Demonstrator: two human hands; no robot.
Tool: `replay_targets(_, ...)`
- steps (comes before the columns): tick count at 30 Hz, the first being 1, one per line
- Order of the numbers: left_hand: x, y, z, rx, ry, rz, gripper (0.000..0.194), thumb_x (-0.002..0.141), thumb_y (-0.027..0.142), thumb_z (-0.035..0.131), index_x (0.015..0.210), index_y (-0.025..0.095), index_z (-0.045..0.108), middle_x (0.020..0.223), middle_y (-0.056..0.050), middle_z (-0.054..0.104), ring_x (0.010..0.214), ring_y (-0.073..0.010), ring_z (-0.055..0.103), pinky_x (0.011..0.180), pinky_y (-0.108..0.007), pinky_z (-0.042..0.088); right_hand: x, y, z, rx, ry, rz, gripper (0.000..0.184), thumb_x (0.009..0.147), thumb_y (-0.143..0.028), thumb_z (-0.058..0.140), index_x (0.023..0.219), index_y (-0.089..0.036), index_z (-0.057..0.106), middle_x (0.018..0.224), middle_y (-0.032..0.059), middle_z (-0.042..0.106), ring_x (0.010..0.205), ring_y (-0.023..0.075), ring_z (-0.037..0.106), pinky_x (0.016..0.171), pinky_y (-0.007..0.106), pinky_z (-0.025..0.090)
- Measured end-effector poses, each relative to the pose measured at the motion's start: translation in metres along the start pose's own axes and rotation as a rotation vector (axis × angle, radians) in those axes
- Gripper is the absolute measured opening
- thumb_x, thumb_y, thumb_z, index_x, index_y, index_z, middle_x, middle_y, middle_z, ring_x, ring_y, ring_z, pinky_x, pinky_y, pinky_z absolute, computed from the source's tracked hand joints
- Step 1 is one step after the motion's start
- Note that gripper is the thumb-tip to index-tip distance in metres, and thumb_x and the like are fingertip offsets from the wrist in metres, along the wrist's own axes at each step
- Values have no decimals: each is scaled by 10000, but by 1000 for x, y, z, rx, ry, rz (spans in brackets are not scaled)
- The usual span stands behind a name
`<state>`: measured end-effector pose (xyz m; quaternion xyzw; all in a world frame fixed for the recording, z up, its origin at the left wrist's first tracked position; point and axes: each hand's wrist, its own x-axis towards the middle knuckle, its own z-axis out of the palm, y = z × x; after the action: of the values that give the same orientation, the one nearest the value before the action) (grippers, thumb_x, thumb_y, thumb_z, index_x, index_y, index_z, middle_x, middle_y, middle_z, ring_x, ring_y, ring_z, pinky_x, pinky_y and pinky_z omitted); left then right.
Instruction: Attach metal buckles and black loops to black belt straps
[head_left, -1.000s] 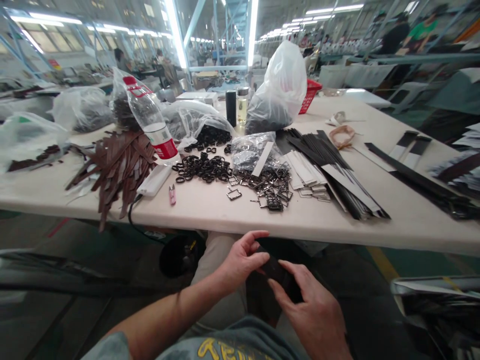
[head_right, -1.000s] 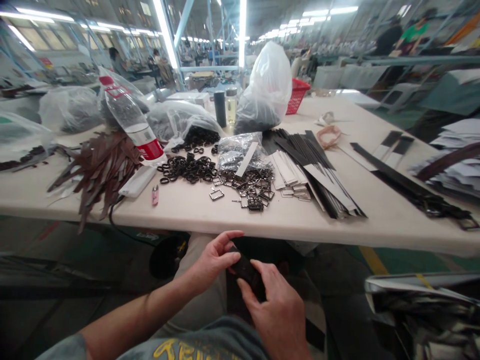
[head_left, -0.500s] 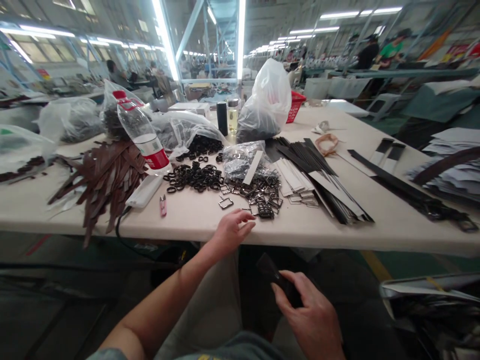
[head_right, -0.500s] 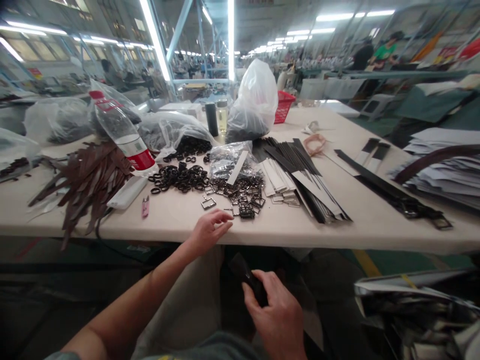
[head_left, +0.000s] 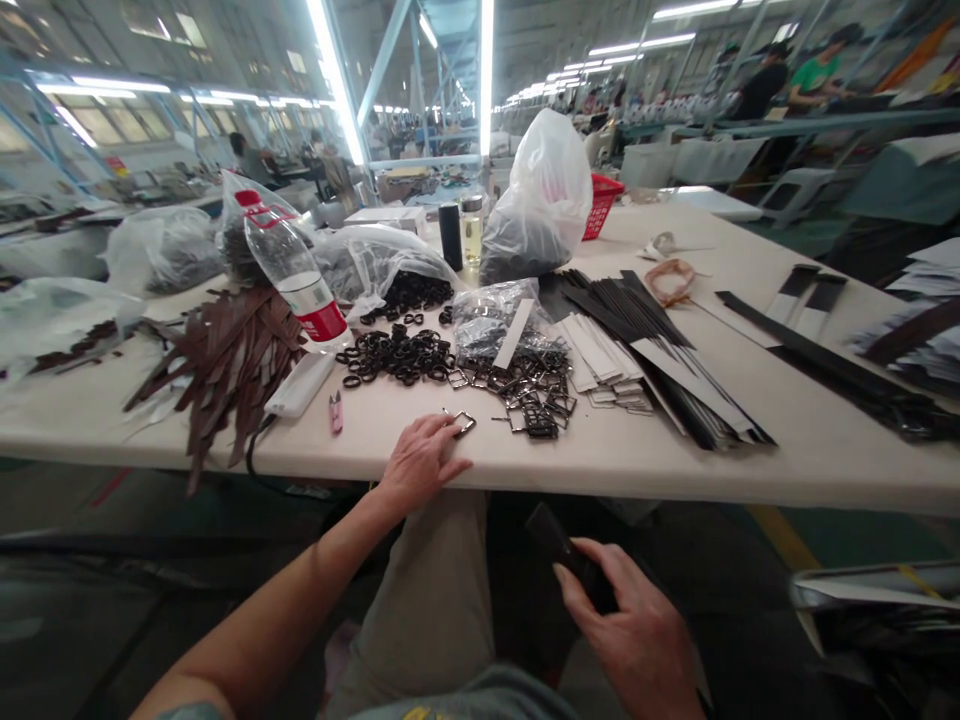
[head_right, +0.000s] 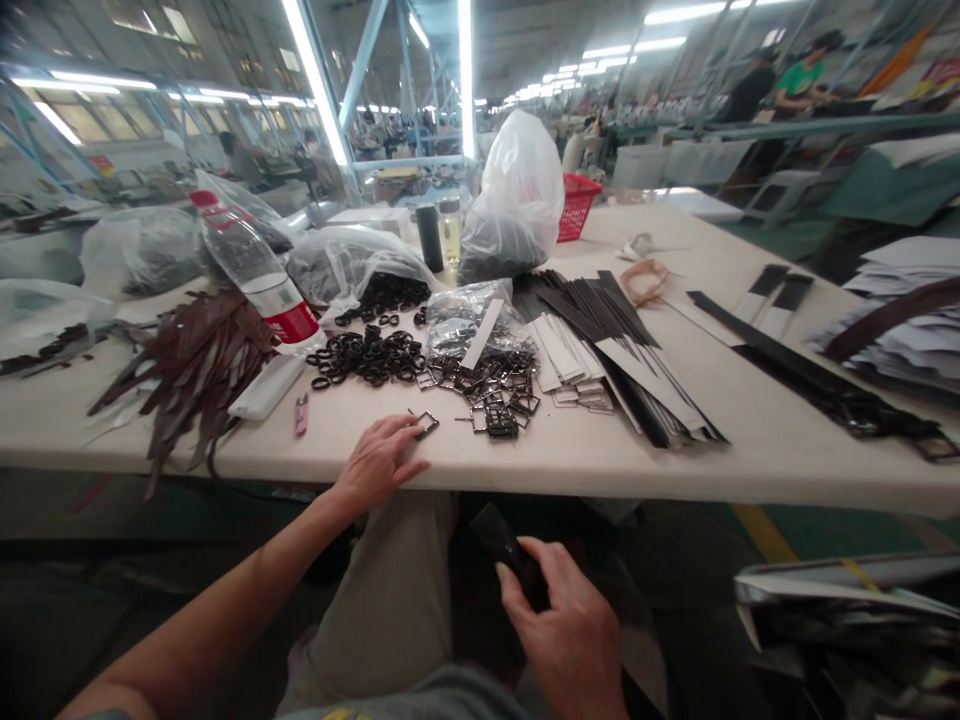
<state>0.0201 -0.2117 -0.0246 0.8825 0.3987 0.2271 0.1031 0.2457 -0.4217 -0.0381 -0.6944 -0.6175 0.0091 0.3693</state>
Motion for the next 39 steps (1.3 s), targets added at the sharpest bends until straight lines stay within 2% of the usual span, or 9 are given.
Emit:
replay_targets(6,-24,2,-3,-221,38,15,165,878,317,643,993,251,741,1117,-89,727,1087,-250,626,1005,-413,435,8,-4,2,155,-138,246,247,838,-459,637,931,-231,658,803,9,723,689,196,690,611,271,529)
replay_targets(11,-20,19,-8,-513,110,-155,179,881,350,632,890,226,761,928,-75,742,906,-213,655,886,-331,476,18,-9,1,289,-228,307,256,856,-452,593,785,-209,627,660,-17,648,587,160,610,555,247,473)
replay_targets(13,-18,30,-13,-662,84,-263,205,868,371,642,856,202,759,843,-62,734,817,-197,647,804,-300,480,22,-8,-2,315,-202,316,244,858,-436,593,812,-201,639,685,-6,664,616,167,618,581,252,476)
replay_targets(16,-17,48,-23,-927,-54,-392,252,821,409,684,792,168,753,769,-57,732,736,-180,629,737,-281,475,29,-4,-7,387,-170,346,249,868,-418,595,903,-186,678,784,28,716,711,196,658,644,270,502)
replay_targets(21,-21,83,-28,-1291,-192,-469,307,765,446,743,718,143,735,710,-51,706,693,-156,618,719,-264,483,34,-10,-11,386,-67,247,196,897,-356,593,940,-199,702,850,35,719,769,197,666,721,288,519)
replay_targets(26,-28,107,-11,-1567,-136,-645,298,700,417,814,732,130,739,721,-37,692,667,-116,595,678,-222,473,27,-29,-5,430,-27,89,144,945,-280,555,923,-221,685,895,52,695,842,193,661,787,310,529)
replay_targets(29,-30,114,-4,-1688,-76,-750,327,654,416,853,773,132,743,779,-36,711,685,-104,605,658,-206,477,21,-36,-5,459,9,60,111,938,-248,577,929,-219,684,887,50,690,826,186,660,771,308,536)
replay_targets(33,-34,120,-4,-1779,-146,-863,369,605,410,889,797,133,738,812,-30,718,691,-98,625,618,-192,491,16,-42,-7,484,51,41,92,922,-219,598,916,-221,690,873,37,692,809,177,667,769,295,539)
replay_targets(39,-40,123,-5,-1816,-196,-892,353,641,389,877,835,135,728,824,-31,732,699,-98,654,626,-188,507,13,-39,-8,454,19,86,139,934,-270,572,924,-217,699,887,57,701,821,190,661,776,313,537)
